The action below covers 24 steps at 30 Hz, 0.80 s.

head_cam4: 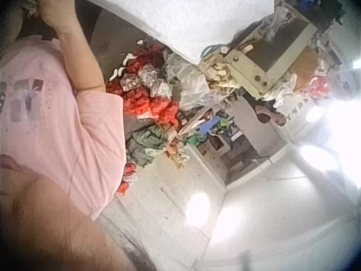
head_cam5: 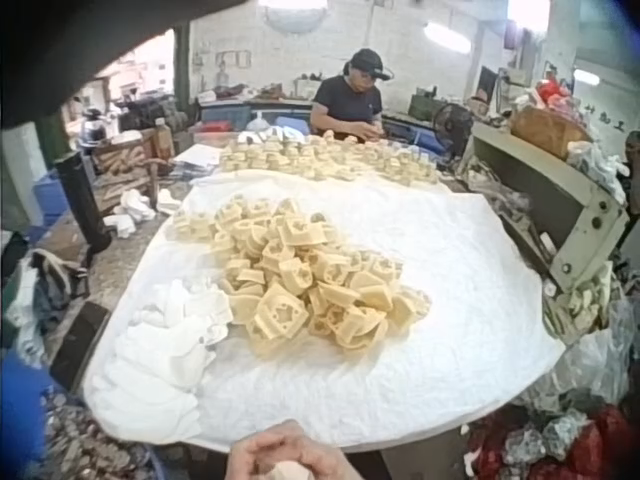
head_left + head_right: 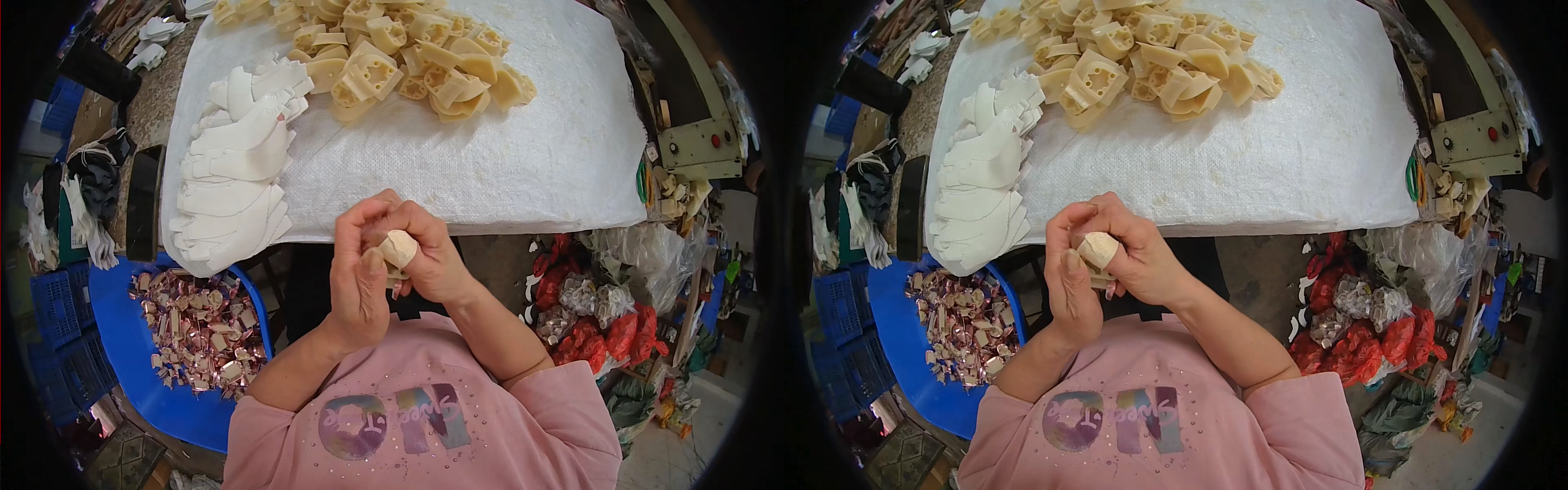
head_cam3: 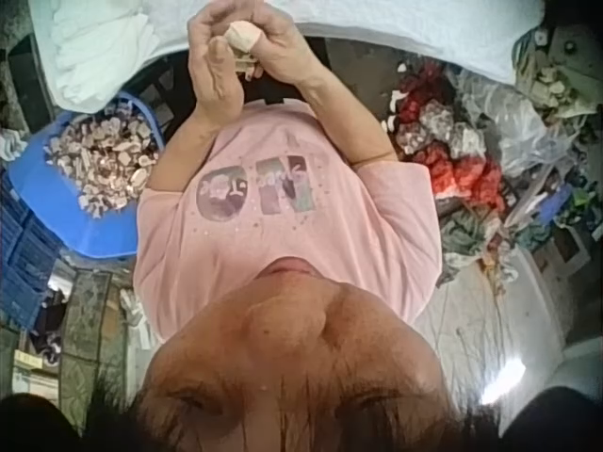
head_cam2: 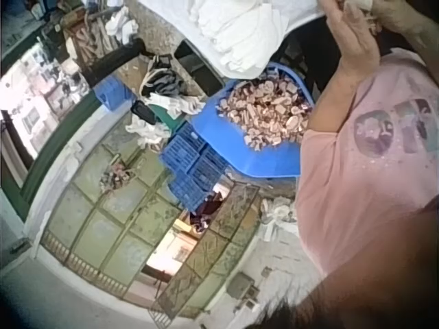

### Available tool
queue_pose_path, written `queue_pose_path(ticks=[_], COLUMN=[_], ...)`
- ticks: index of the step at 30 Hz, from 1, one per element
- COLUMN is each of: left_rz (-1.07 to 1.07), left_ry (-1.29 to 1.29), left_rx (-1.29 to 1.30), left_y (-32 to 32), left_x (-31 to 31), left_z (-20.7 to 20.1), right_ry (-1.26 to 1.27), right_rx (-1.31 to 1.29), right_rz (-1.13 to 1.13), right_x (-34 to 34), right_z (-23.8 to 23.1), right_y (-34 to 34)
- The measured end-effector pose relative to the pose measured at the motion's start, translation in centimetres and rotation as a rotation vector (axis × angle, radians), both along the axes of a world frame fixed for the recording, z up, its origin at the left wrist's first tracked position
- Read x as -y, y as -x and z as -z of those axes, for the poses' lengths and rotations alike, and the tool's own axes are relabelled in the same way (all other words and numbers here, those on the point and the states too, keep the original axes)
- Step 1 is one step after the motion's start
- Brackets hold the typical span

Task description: The recorder is inserting white plastic or foam inserts into yellow rubberized shoe sole components.

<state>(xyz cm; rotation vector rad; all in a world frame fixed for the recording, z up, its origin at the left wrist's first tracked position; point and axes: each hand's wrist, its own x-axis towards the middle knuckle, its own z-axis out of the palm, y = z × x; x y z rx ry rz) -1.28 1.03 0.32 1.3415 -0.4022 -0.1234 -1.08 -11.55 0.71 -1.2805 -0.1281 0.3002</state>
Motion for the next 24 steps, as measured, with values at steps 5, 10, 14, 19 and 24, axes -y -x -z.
queue_pose_path(ticks=[5, 10, 14, 19, 24], left_rz=[-0.224, -0.129, -0.099, 0.049, 0.167], left_ry=[-0.009, 0.232, 0.157, 0.083, 0.352], left_rx=[0.02, -0.224, -0.16, -0.238, -0.352], left_y=[-0.5, -0.6, -0.1, -0.5, -1.6], left_x=[0.7, 1.0, 0.7, -0.3, -0.7], left_z=[-0.2, -0.9, -0.2, 0.2, 0.7], right_ry=[0.22, -0.159, 0.186, 0.199, 0.017], right_rx=[0.443, 0.247, 0.542, 0.301, 0.01], right_rz=[0.112, 0.177, 0.287, 0.242, 0.038], right_x=[-1.5, -1.9, -1.8, -1.1, 0.6], right_z=[1.9, 2.2, 2.0, 0.8, 0.5], right_y=[0.7, 0.9, 0.5, 0.4, -0.3])
